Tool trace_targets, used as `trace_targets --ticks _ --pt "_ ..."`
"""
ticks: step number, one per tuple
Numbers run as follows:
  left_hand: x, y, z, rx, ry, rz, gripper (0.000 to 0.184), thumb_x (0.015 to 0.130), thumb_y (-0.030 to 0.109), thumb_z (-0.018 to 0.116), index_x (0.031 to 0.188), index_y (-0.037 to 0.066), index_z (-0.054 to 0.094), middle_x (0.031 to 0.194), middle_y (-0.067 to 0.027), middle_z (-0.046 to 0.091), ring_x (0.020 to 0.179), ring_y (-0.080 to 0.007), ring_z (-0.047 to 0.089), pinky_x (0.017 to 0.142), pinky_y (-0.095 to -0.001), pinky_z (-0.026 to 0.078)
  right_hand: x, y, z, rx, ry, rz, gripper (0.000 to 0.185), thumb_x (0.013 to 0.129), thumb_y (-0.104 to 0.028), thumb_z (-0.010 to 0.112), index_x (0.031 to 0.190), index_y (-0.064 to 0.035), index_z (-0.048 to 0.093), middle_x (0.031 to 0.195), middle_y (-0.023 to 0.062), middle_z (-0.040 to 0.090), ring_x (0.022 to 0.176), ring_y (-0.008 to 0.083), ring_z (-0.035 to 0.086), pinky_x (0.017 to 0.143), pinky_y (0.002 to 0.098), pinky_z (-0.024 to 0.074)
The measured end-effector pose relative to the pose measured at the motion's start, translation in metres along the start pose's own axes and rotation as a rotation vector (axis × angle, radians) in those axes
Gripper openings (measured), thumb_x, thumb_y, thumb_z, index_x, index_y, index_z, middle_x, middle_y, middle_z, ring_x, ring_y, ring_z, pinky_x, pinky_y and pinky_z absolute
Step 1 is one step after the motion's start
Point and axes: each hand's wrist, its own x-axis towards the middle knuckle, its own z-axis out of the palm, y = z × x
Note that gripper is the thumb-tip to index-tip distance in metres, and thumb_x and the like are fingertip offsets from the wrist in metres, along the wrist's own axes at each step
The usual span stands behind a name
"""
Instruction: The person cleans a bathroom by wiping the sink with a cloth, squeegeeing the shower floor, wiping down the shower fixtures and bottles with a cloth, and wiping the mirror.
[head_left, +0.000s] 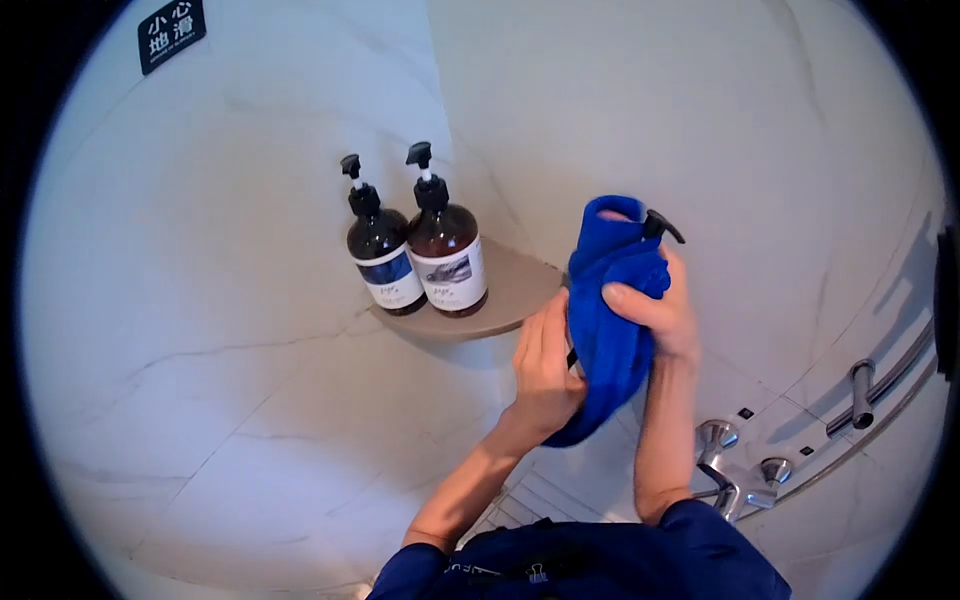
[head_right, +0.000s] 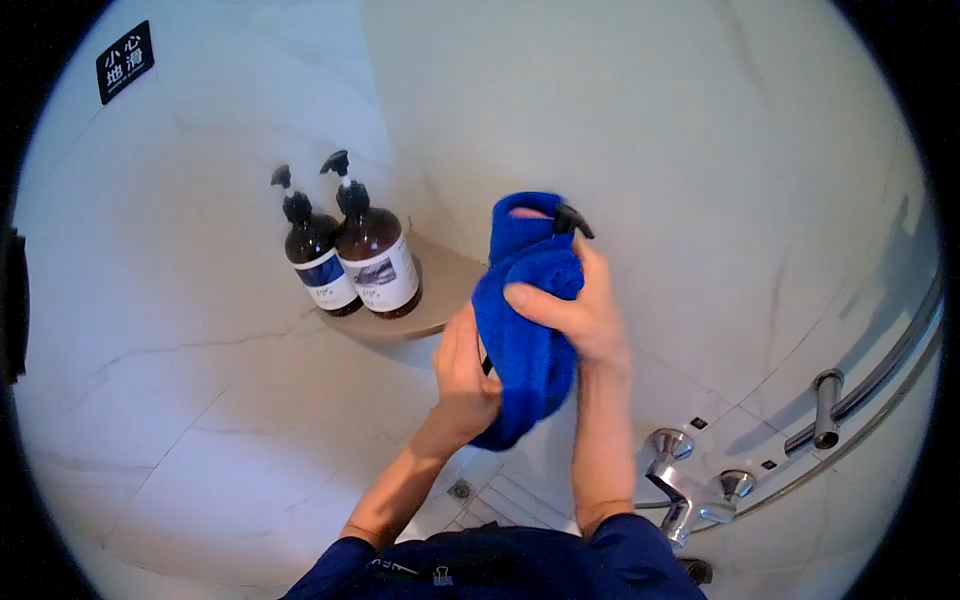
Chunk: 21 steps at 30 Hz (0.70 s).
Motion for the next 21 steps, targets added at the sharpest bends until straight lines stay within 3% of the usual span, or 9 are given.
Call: trace_targets --ticks 1,2,4,7,10,13,19,20,21 --pt "-0.005 0.006 -0.013 0.003 -0.007 -0.019 0.075 0.056 0.005 0.075 0.124 -0.002 0.044 0.11 -0.0241 0.053 0.099 -0.0388 0.053 0.087 -0.0405 0.043 0.004 -0.002 -0.007 0.023 -0.137 0.083 0.067 0.06 -0.013 0.076 0.118 0.0046 0.049 0.099 0.0109 0.061 0.088 0.0191 0.06 0.083 0.0333 0.0476" --pt "-0.008 0.012 -0.026 -0.412 -0.257 -0.331 0.08 0.053 0.008 0.078 0.125 -0.001 0.043 0.111 -0.0222 0.053 0.102 -0.0366 0.053 0.088 -0.0389 0.043 0.003 0.002 -0.006 0.027 -0.137 0.1 0.067 0.06 -0.013 0.076 0.118 0.0046 0.049 0.099 0.0109 0.061 0.088 0.0191 0.06 0.083 0.0333 0.0476" --pt "-0.019 0.014 -0.036 -1.106 -0.603 -0.795 0.087 0.05 0.012 0.081 0.127 0.001 0.043 0.113 -0.0195 0.054 0.104 -0.0331 0.053 0.089 -0.0371 0.042 0.002 0.019 -0.009 0.301 -0.503 0.178 0.071 0.058 -0.018 0.077 0.118 0.0067 0.048 0.105 0.0142 0.061 0.092 0.0215 0.061 0.084 0.0337 0.0472" --pt "-0.062 0.017 -0.035 -1.533 -0.59 -1.015 0.089 0.05 0.015 0.083 0.127 0.001 0.042 0.114 -0.0171 0.054 0.105 -0.0291 0.052 0.091 -0.0364 0.041 -0.012 0.038 -0.009 0.389 -0.557 0.252 0.068 0.064 -0.022 0.072 0.121 0.0048 0.046 0.108 0.0147 0.058 0.096 0.0223 0.058 0.086 0.0351 0.0456" --pt "-0.078 0.015 -0.042 -1.453 -0.619 -1.064 0.091 0.05 0.019 0.085 0.128 0.002 0.041 0.115 -0.0146 0.054 0.107 -0.0251 0.052 0.094 -0.0356 0.04 -0.044 0.059 -0.012 0.306 -0.236 0.302 0.065 0.07 -0.026 0.066 0.123 0.0029 0.044 0.112 0.0152 0.056 0.1 0.023 0.056 0.089 0.0366 0.0441" --pt "-0.07 0.005 -0.058 -1.076 -0.593 -0.925 0.093 0.05 0.023 0.087 0.128 0.002 0.04 0.116 -0.0122 0.055 0.108 -0.0211 0.052 0.096 -0.0349 0.04 -0.102 0.087 -0.007 0.242 0.138 0.391 0.062 0.076 -0.03 0.061 0.126 0.001 0.042 0.116 0.0157 0.054 0.104 0.0237 0.054 0.092 0.0381 0.0426" --pt "-0.053 0.001 -0.057 -0.292 0.034 -0.265 0.093 0.049 0.023 0.088 0.124 -0.002 0.038 0.106 -0.0122 0.058 0.096 -0.0196 0.059 0.085 -0.0313 0.048 -0.173 0.102 0.059 0.472 0.348 0.701 0.058 0.088 -0.038 0.05 0.131 -0.0029 0.037 0.123 0.0166 0.049 0.112 0.0252 0.05 0.097 0.041 0.0395" --pt "-0.054 -0.003 -0.06 -0.304 0.026 -0.323 0.094 0.05 0.024 0.088 0.124 -0.002 0.037 0.105 -0.0115 0.058 0.095 -0.0195 0.059 0.082 -0.0314 0.049 -0.169 0.098 0.067 0.528 0.377 0.708 0.057 0.09 -0.04 0.049 0.132 -0.0035 0.037 0.124 0.0168 0.049 0.113 0.0254 0.049 0.098 0.0415 0.039" --pt "-0.059 0.001 -0.065 -0.424 0.075 -0.512 0.091 0.051 0.022 0.088 0.123 -0.002 0.038 0.106 -0.0114 0.057 0.095 -0.0195 0.059 0.082 -0.0316 0.05 -0.16 0.089 0.074 0.609 0.455 0.694 0.051 0.083 -0.024 0.06 0.125 -0.0012 0.043 0.12 0.0136 0.053 0.106 0.0252 0.054 0.094 0.0386 0.0423"
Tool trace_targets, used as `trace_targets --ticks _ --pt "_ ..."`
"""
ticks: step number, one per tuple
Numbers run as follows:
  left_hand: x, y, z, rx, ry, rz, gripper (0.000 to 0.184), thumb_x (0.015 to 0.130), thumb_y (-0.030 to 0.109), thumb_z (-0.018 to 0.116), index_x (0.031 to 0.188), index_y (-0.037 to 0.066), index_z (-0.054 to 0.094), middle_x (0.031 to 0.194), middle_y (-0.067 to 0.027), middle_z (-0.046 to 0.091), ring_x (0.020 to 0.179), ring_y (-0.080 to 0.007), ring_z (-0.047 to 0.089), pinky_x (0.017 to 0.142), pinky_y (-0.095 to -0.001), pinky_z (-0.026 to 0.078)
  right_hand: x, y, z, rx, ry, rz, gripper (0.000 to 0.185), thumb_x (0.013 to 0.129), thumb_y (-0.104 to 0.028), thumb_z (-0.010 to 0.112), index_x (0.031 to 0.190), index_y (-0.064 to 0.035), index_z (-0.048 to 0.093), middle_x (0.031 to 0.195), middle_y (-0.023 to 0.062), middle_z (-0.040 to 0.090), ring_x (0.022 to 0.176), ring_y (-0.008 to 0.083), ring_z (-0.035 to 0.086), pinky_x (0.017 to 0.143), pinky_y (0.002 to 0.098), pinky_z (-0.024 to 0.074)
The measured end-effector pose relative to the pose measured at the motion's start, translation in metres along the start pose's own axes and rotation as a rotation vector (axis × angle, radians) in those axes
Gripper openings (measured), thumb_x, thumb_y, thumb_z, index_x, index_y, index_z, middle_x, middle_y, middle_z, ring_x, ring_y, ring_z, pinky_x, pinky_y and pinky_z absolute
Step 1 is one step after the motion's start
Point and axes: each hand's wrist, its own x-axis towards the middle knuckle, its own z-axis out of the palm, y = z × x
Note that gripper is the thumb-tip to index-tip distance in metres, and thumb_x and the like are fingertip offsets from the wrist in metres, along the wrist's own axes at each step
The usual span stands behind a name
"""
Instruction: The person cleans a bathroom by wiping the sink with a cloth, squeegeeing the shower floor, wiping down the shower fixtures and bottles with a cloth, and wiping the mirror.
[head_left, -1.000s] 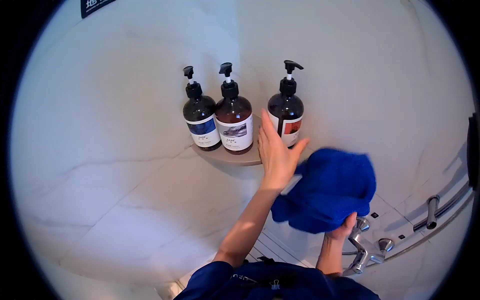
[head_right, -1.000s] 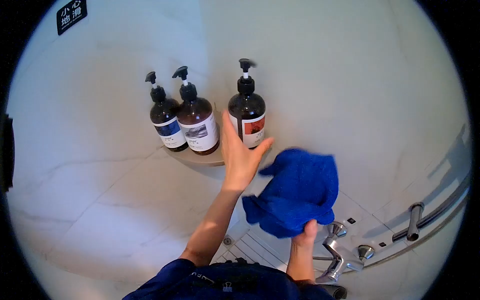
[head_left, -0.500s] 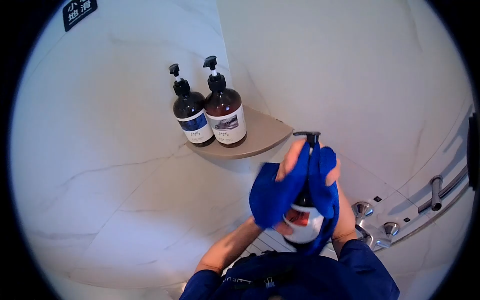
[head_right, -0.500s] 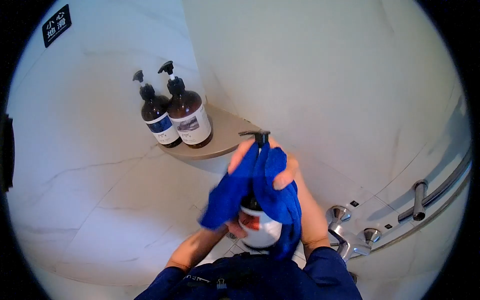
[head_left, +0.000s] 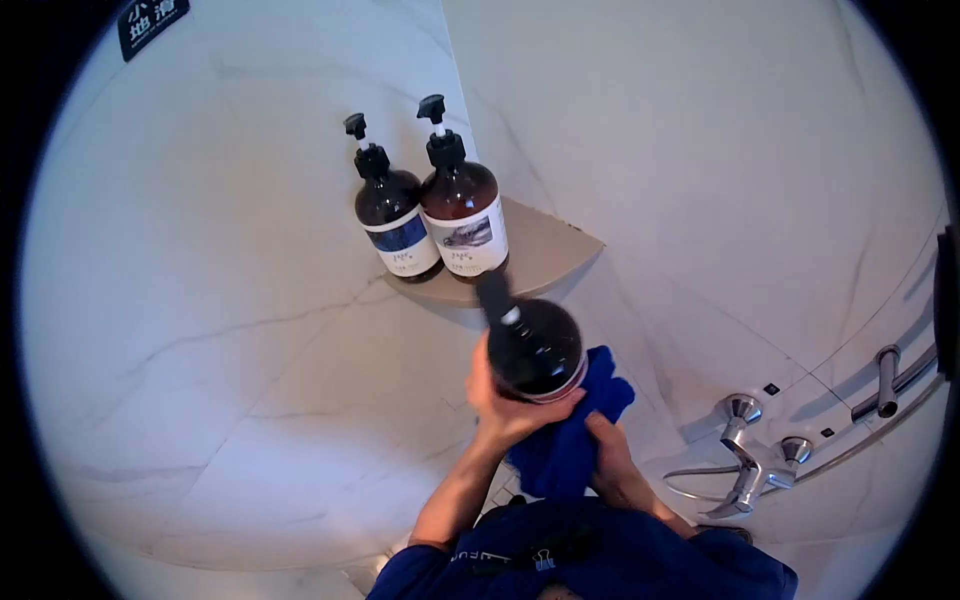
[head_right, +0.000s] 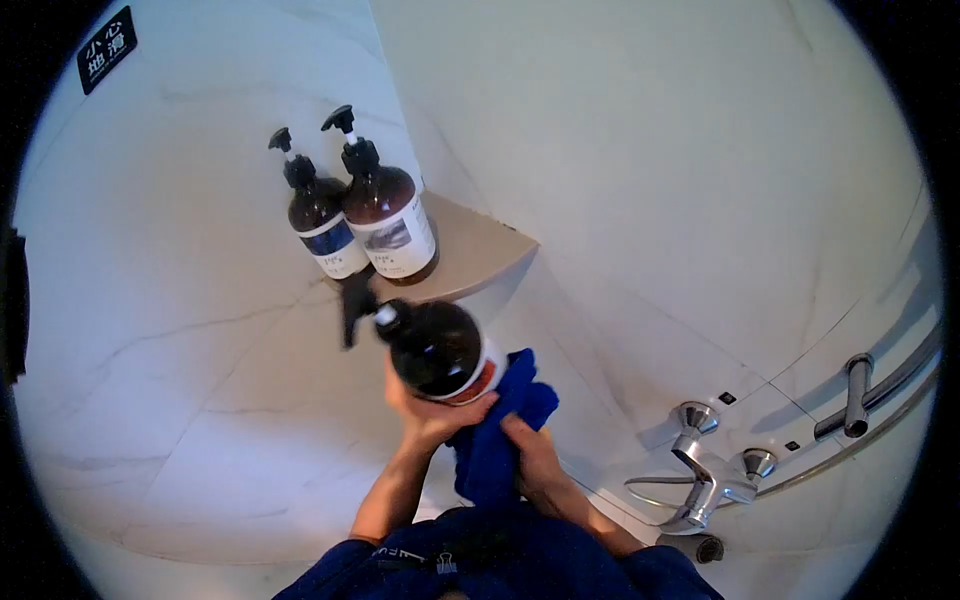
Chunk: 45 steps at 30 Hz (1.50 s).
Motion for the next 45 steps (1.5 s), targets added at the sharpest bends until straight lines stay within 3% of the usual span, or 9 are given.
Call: trace_targets --ticks 3,9,11,15,19,23,35,40,45 --pt "-0.002 0.032 -0.012 -0.322 0.23 -0.251 0.079 0.054 0.004 0.084 0.12 -0.004 0.04 0.104 -0.0126 0.056 0.095 -0.0242 0.059 0.081 -0.0379 0.052 0.007 -0.035 -0.002 -0.701 -0.232 -0.303 0.052 0.085 -0.026 0.058 0.126 0.0015 0.042 0.117 0.0157 0.054 0.101 0.0256 0.057 0.091 0.0376 0.0445" --pt "0.018 0.036 -0.043 -0.137 0.3 0.12 0.066 0.059 -0.006 0.076 0.116 -0.004 0.043 0.106 -0.0161 0.055 0.095 -0.0242 0.06 0.08 -0.036 0.053 0.101 -0.128 0.087 -1.679 -0.198 -1.579 0.056 0.077 -0.033 0.062 0.116 0.0058 0.051 0.106 0.0204 0.061 0.105 0.037 0.054 0.088 0.042 0.0432" --pt "0.02 0.04 -0.041 -0.14 0.263 0.082 0.067 0.059 -0.006 0.076 0.117 -0.004 0.042 0.107 -0.0163 0.055 0.095 -0.0243 0.06 0.08 -0.036 0.053 0.139 -0.11 0.081 -1.817 -0.158 -1.111 0.046 0.076 -0.031 0.065 0.108 -0.0001 0.057 0.107 0.0207 0.06 0.1 0.0353 0.055 0.087 0.0385 0.0435" --pt "0.028 0.043 -0.027 -0.126 0.095 -0.024 0.08 0.059 -0.005 0.077 0.125 0.001 0.034 0.118 -0.0129 0.05 0.104 -0.022 0.056 0.088 -0.0341 0.049 0.122 -0.108 0.053 -1.637 -0.171 -1.343 0.039 0.068 -0.031 0.072 0.089 -0.0004 0.061 0.089 0.0153 0.062 0.084 0.0321 0.058 0.076 0.0409 0.047" --pt "0.055 0.054 0.006 -0.269 -0.108 0.006 0.086 0.063 0.0 0.075 0.133 0.001 0.025 0.122 -0.0124 0.047 0.11 -0.0205 0.052 0.093 -0.0333 0.044 0.069 -0.083 0.015 -1.007 -0.073 -0.95 0.06 0.062 -0.02 0.079 0.111 -0.0012 0.05 0.072 0.0096 0.062 0.066 0.0185 0.061 0.063 0.0295 0.0475" --pt "0.087 0.036 0.048 -0.308 -0.242 0.117 0.089 0.063 -0.003 0.07 0.131 0.008 0.013 0.122 -0.0182 0.043 0.112 -0.026 0.05 0.092 -0.0375 0.046 0.046 -0.089 0.015 -1.061 -0.042 -0.922 0.081 0.071 -0.018 0.073 0.138 -0.005 0.03 0.073 0.0076 0.062 0.067 0.013 0.059 0.066 0.0262 0.0468" --pt "0.104 0.033 0.063 0.357 -0.094 0.204 0.082 0.072 0.013 0.07 0.136 -0.005 0.022 0.123 -0.0228 0.043 0.113 -0.0336 0.048 0.094 -0.0388 0.04 0.106 -0.096 0.031 -1.133 0.134 -1.154 0.056 0.071 -0.017 0.074 0.119 -0.0002 0.05 0.094 0.0195 0.065 0.088 0.028 0.065 0.074 0.0356 0.0506" --pt "0.081 0.046 0.02 0.727 0.263 0.449 0.049 0.065 0.011 0.079 0.106 0.001 0.054 0.097 -0.0109 0.052 0.082 -0.0186 0.052 0.063 -0.028 0.044 0.106 -0.093 0.048 -1.23 0.223 -1.12 0.055 0.071 -0.025 0.073 0.116 -0.002 0.053 0.086 0.0189 0.066 0.077 0.0324 0.066 0.069 0.038 0.051" --pt "0.101 0.026 -0.032 0.509 0.339 0.095 0.036 0.062 0.008 0.081 0.081 0.002 0.05 0.073 0.0007 0.049 0.064 -0.0076 0.043 0.056 -0.0212 0.04 0.11 -0.092 0.054 -1.404 0.281 -1.144 0.053 0.073 -0.033 0.07 0.112 -0.002 0.054 0.076 0.0199 0.065 0.069 0.0344 0.064 0.063 0.0411 0.0498"
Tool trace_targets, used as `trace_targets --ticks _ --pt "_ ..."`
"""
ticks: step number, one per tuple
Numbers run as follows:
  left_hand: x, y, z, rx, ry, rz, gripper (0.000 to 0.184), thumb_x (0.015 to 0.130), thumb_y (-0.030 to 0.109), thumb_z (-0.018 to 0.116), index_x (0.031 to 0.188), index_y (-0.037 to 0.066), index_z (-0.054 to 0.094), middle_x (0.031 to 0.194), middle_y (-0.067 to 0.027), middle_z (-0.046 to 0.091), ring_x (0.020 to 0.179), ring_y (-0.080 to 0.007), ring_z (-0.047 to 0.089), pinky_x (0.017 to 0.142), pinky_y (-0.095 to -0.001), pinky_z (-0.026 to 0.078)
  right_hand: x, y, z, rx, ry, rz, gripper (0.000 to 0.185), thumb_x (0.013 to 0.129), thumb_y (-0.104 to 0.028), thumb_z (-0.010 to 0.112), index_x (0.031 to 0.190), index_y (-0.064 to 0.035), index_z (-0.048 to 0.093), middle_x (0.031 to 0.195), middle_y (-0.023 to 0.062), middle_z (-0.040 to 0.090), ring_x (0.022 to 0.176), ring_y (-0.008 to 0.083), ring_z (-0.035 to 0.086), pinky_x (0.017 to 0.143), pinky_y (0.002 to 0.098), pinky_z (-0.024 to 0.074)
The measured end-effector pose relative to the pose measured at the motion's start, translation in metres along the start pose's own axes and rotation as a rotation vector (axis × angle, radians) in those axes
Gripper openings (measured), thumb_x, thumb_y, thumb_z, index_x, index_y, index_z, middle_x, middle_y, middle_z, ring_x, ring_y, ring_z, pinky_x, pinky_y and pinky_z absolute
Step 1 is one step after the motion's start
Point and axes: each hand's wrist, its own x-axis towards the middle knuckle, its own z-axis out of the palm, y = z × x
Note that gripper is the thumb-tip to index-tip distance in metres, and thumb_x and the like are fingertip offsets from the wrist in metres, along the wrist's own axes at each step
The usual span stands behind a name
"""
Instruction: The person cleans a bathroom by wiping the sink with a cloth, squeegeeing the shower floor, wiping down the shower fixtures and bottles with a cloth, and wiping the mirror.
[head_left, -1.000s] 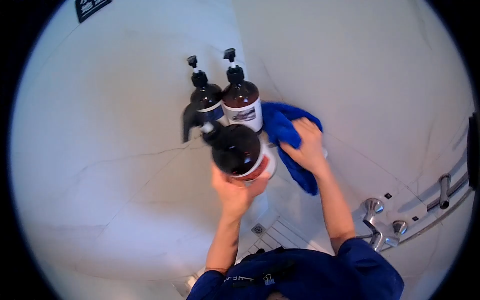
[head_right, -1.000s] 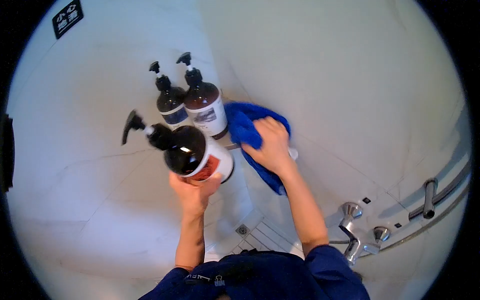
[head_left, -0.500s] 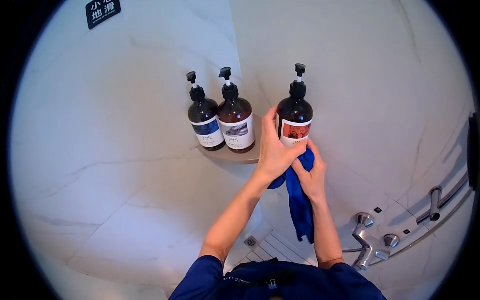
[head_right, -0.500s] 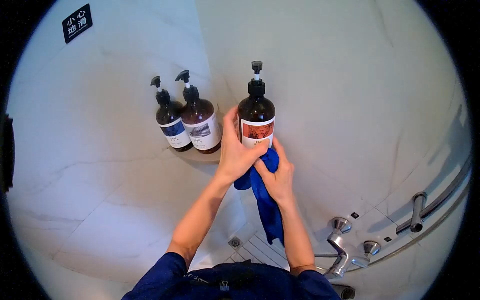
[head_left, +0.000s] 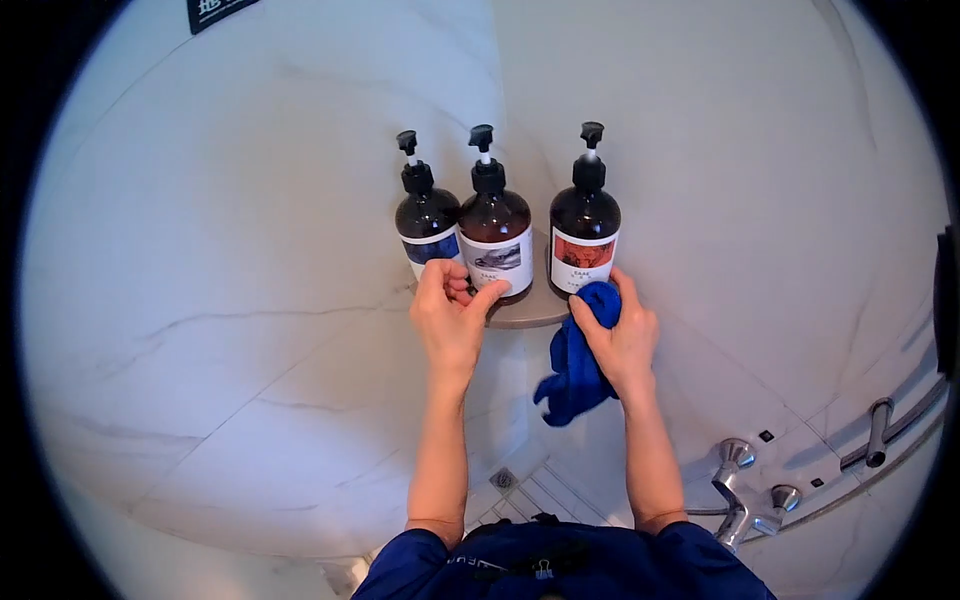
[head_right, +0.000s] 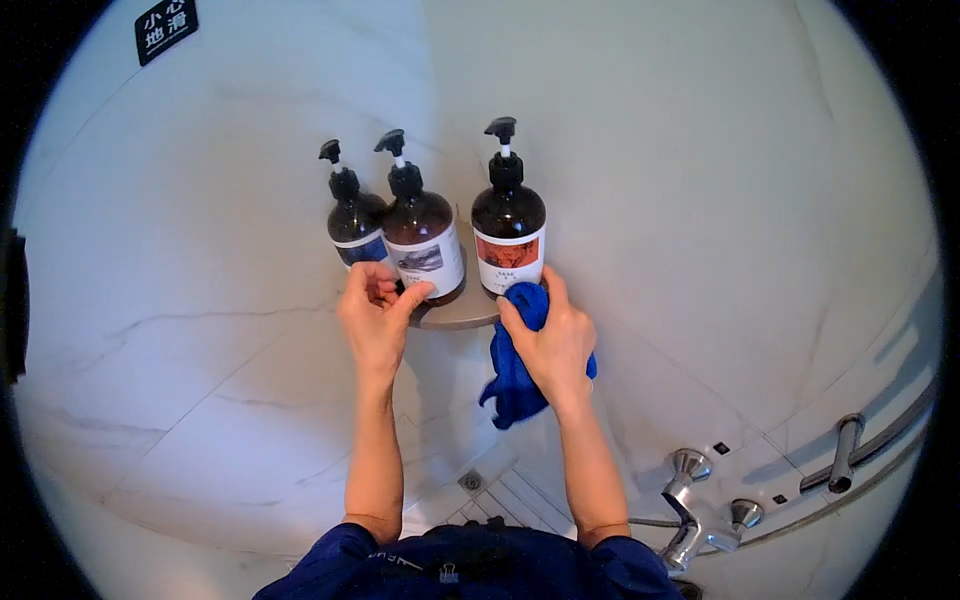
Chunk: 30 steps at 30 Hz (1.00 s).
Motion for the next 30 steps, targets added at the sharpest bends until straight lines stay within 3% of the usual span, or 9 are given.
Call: trace_targets --ticks 1,9,16,18,19,22,26,28,30 --pt "0.003 -0.007 0.003 -0.038 0.014 0.017 0.034 0.063 0.007 0.081 0.078 0.002 0.051 0.065 0.0028 0.048 0.059 -0.0066 0.043 0.054 -0.0194 0.039 0.002 -0.002 0.0 0.0 0.001 -0.011 0.053 0.073 -0.033 0.07 0.112 -0.002 0.054 0.076 0.0199 0.065 0.069 0.0344 0.064 0.063 0.0411 0.0498" --pt "0.006 -0.018 0.011 -0.183 -0.057 0.018 0.024 0.066 0.003 0.078 0.07 0.002 0.055 0.061 0.0019 0.054 0.056 -0.0042 0.047 0.051 -0.0189 0.04 0.006 -0.014 -0.006 -0.19 -0.07 0.007 0.052 0.073 -0.037 0.067 0.111 -0.0034 0.056 0.07 0.0204 0.063 0.065 0.0367 0.063 0.061 0.0437 0.0489" --pt "0.004 -0.021 0.007 -0.214 -0.05 0.031 0.027 0.063 0.009 0.081 0.07 0.002 0.056 0.061 0.0003 0.054 0.054 -0.0056 0.046 0.049 -0.0197 0.039 0.008 -0.01 -0.002 -0.232 -0.081 -0.045 0.051 0.074 -0.037 0.066 0.112 -0.0048 0.056 0.068 0.0202 0.063 0.063 0.0373 0.062 0.059 0.0447 0.049" --pt "0.008 -0.012 0.003 -0.098 0.378 0.123 0.03 0.064 0.011 0.082 0.08 0.003 0.058 0.068 -0.0002 0.054 0.06 -0.0075 0.048 0.052 -0.0211 0.04 0.011 -0.012 0.0 -0.24 -0.078 -0.048 0.051 0.074 -0.038 0.065 0.112 -0.0052 0.056 0.068 0.0201 0.063 0.063 0.0375 0.062 0.059 0.0449 0.0489" --pt "0.016 -0.008 0.0 -0.049 0.392 0.229 0.038 0.065 0.013 0.081 0.093 0.003 0.058 0.085 -0.0047 0.056 0.075 -0.0137 0.053 0.06 -0.0258 0.042 0.009 -0.011 0.0 -0.249 -0.084 -0.036 0.051 0.074 -0.038 0.065 0.112 -0.0055 0.056 0.068 0.02 0.063 0.063 0.0376 0.062 0.059 0.0451 0.0489" --pt "0.041 0.019 -0.008 -0.012 0.344 0.404 0.046 0.065 0.014 0.08 0.104 0.002 0.056 0.1 -0.0101 0.054 0.091 -0.0225 0.053 0.072 -0.0318 0.044 0.01 -0.013 -0.001 -0.229 -0.105 -0.022 0.05 0.074 -0.037 0.065 0.112 -0.0062 0.056 0.068 0.0201 0.063 0.063 0.038 0.062 0.059 0.0454 0.0487" --pt "0.053 0.027 0.001 0.093 0.414 0.538 0.055 0.066 0.014 0.079 0.113 -0.001 0.053 0.112 -0.0148 0.053 0.104 -0.0264 0.052 0.086 -0.035 0.043 0.011 -0.012 0.001 -0.233 -0.094 -0.037 0.05 0.074 -0.037 0.065 0.112 -0.0063 0.056 0.068 0.0202 0.063 0.063 0.0381 0.062 0.059 0.0455 0.0485" --pt "0.055 0.032 0.015 -0.002 0.213 0.627 0.063 0.068 0.014 0.078 0.12 -0.002 0.048 0.119 -0.0193 0.051 0.11 -0.0285 0.05 0.093 -0.0369 0.04 0.01 -0.014 0.001 -0.247 -0.094 -0.03 0.049 0.074 -0.036 0.065 0.112 -0.0058 0.056 0.068 0.0196 0.063 0.063 0.0372 0.062 0.059 0.0446 0.0488" --pt "0.058 0.038 0.028 0.005 0.187 0.664 0.069 0.071 0.009 0.074 0.13 -0.002 0.039 0.121 -0.0234 0.05 0.113 -0.0312 0.05 0.093 -0.0367 0.04 0.009 -0.012 0.004 -0.252 -0.087 -0.039 0.049 0.074 -0.036 0.065 0.111 -0.0055 0.056 0.068 0.0192 0.063 0.063 0.0365 0.062 0.059 0.0439 0.0489"
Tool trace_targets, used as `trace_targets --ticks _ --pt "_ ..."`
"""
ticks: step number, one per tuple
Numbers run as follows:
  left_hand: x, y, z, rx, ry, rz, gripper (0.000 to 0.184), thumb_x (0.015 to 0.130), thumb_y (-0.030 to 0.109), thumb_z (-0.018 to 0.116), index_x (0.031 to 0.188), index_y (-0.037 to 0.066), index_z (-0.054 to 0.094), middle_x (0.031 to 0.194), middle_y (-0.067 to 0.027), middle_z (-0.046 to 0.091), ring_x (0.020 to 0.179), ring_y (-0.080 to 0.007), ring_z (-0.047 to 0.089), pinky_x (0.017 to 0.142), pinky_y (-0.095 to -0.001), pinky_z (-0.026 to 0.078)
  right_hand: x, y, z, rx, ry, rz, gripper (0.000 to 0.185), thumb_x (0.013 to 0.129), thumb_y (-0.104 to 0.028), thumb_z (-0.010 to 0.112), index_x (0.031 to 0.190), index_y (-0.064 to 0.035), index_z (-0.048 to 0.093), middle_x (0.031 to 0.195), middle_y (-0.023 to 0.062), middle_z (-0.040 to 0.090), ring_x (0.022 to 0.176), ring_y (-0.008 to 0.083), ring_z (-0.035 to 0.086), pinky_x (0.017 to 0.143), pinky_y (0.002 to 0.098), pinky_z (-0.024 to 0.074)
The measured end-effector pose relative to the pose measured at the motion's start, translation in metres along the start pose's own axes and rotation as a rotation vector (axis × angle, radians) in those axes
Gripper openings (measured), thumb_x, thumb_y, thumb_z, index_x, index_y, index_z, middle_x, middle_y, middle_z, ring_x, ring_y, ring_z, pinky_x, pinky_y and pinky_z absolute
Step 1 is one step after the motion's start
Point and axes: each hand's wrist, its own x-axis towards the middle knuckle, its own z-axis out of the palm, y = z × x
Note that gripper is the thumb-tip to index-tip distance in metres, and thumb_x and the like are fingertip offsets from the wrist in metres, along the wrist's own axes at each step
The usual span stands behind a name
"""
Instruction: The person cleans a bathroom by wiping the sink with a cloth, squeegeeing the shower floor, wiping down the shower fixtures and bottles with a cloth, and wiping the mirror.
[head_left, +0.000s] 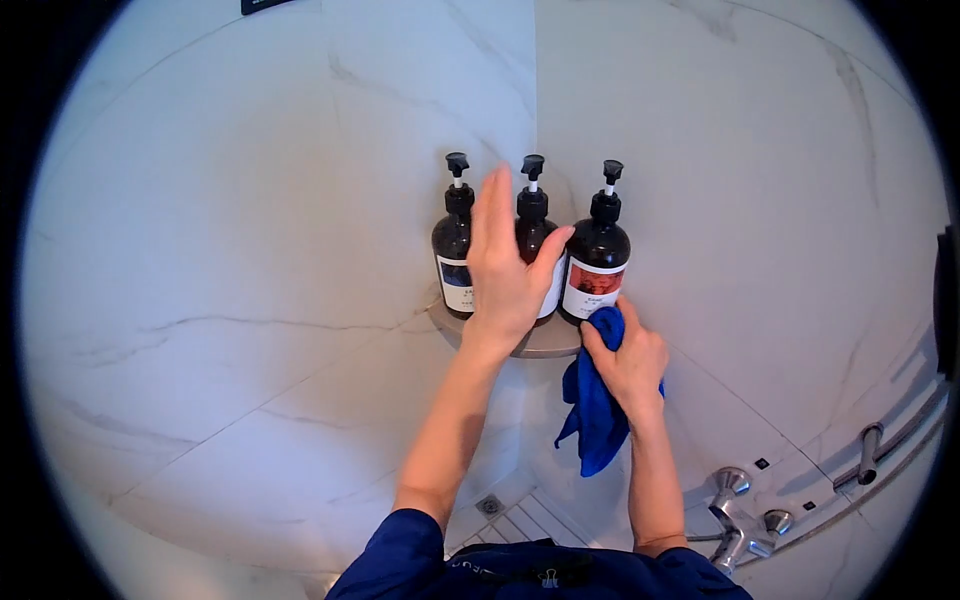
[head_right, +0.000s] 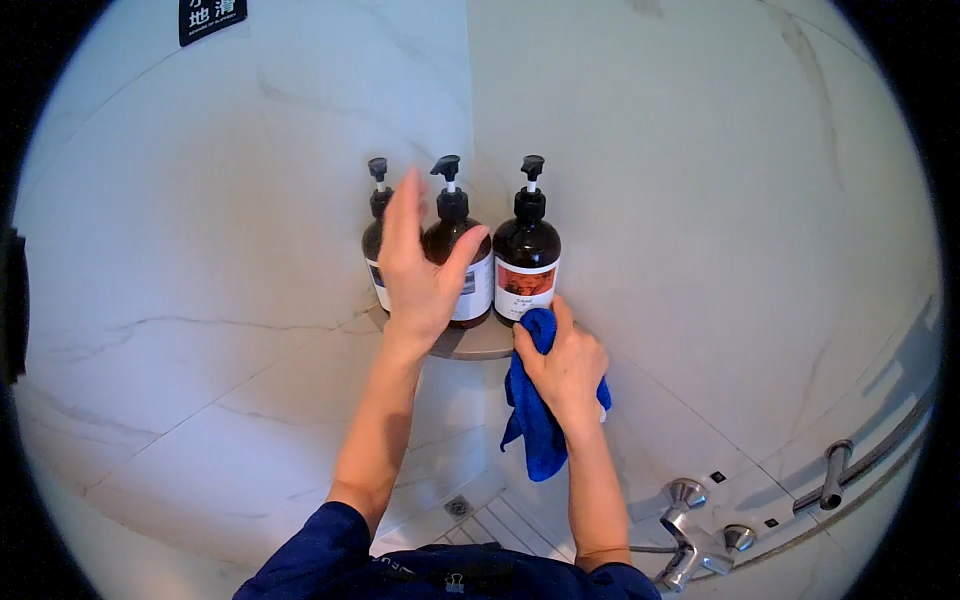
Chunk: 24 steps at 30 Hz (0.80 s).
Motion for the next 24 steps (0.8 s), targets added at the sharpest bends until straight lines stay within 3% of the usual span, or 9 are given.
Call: trace_targets --ticks 3,8,11,16,18,20,22,23,24 --pt "0.004 0.001 0.014 -0.136 -0.104 -0.147 0.069 0.077 -0.001 0.062 0.137 -0.002 0.028 0.115 -0.0281 0.054 0.106 -0.0352 0.055 0.09 -0.0366 0.042 -0.002 0.004 0.001 -0.007 0.011 -0.006 0.05 0.074 -0.036 0.065 0.111 -0.0049 0.056 0.068 0.0183 0.063 0.062 0.0354 0.063 0.058 0.0428 0.0491" --pt "0.006 0.007 0.011 -0.214 -0.149 -0.274 0.064 0.078 -0.004 0.057 0.136 0.0 0.031 0.117 -0.0279 0.053 0.109 -0.0345 0.055 0.09 -0.0357 0.042 -0.001 0.004 0.002 -0.009 -0.01 0.01 0.051 0.074 -0.037 0.064 0.112 -0.0041 0.056 0.067 0.0185 0.063 0.062 0.0347 0.063 0.057 0.0423 0.0493" --pt "0.004 0.001 0.017 -0.129 -0.073 -0.125 0.059 0.077 -0.005 0.055 0.134 -0.001 0.036 0.119 -0.0252 0.053 0.11 -0.0328 0.054 0.09 -0.0349 0.042 -0.002 0.007 0.007 -0.022 -0.005 0.024 0.052 0.074 -0.038 0.064 0.113 -0.0052 0.055 0.067 0.0198 0.063 0.063 0.0358 0.063 0.058 0.0439 0.0493" --pt "-0.003 -0.007 0.02 -0.102 -0.084 -0.066 0.057 0.079 -0.003 0.056 0.133 0.001 0.038 0.119 -0.0224 0.054 0.103 -0.0319 0.056 0.088 -0.0351 0.043 -0.007 0.011 0.002 0.035 -0.039 0.016 0.055 0.074 -0.039 0.065 0.116 -0.0059 0.053 0.069 0.021 0.063 0.066 0.0383 0.063 0.059 0.0455 0.0491" --pt "-0.001 -0.007 0.02 -0.051 -0.045 -0.076 0.06 0.08 -0.001 0.058 0.135 0.002 0.036 0.12 -0.0215 0.052 0.106 -0.0306 0.055 0.089 -0.0351 0.043 -0.003 -0.005 -0.03 0.061 -0.019 0.049 0.058 0.071 -0.035 0.07 0.117 -0.0058 0.05 0.075 0.0194 0.064 0.071 0.037 0.063 0.062 0.0435 0.0491" --pt "-0.011 -0.006 0.015 -0.03 0.003 -0.071 0.065 0.078 0.002 0.063 0.135 0.0 0.033 0.125 -0.0204 0.049 0.112 -0.0277 0.051 0.093 -0.0353 0.042 0.001 -0.016 -0.054 0.071 0.462 0.132 0.064 0.066 -0.03 0.075 0.118 -0.0068 0.047 0.097 0.0178 0.061 0.088 0.0351 0.059 0.078 0.0413 0.0459" --pt "-0.028 0.002 0.001 -0.082 0.028 -0.071 0.059 0.078 0.0 0.063 0.132 -0.003 0.037 0.124 -0.0214 0.049 0.113 -0.0288 0.051 0.093 -0.0352 0.042 0.01 -0.004 -0.067 -0.162 0.825 -0.236 0.069 0.061 -0.027 0.078 0.119 -0.0076 0.045 0.118 0.0153 0.049 0.108 0.0335 0.047 0.094 0.0448 0.0334" --pt "-0.043 0.005 -0.011 -0.134 -0.025 -0.033 0.055 0.079 -0.001 0.062 0.129 -0.004 0.039 0.122 -0.0221 0.05 0.111 -0.0297 0.051 0.092 -0.0357 0.042 0.011 -0.006 -0.074 -0.32 0.788 -0.219 0.071 0.058 -0.026 0.078 0.119 -0.0095 0.046 0.129 0.0149 0.041 0.12 0.0333 0.037 0.1 0.0528 0.0205" --pt "-0.061 0.005 -0.023 -0.189 -0.072 0.008 0.051 0.079 -0.002 0.061 0.126 -0.005 0.041 0.121 -0.0228 0.05 0.109 -0.0307 0.052 0.092 -0.0363 0.042 0.007 0.009 -0.067 -0.456 0.7 -0.12 0.068 0.056 -0.025 0.076 0.117 -0.0143 0.049 0.134 0.0141 0.037 0.125 0.0324 0.032 0.101 0.0582 0.0153"
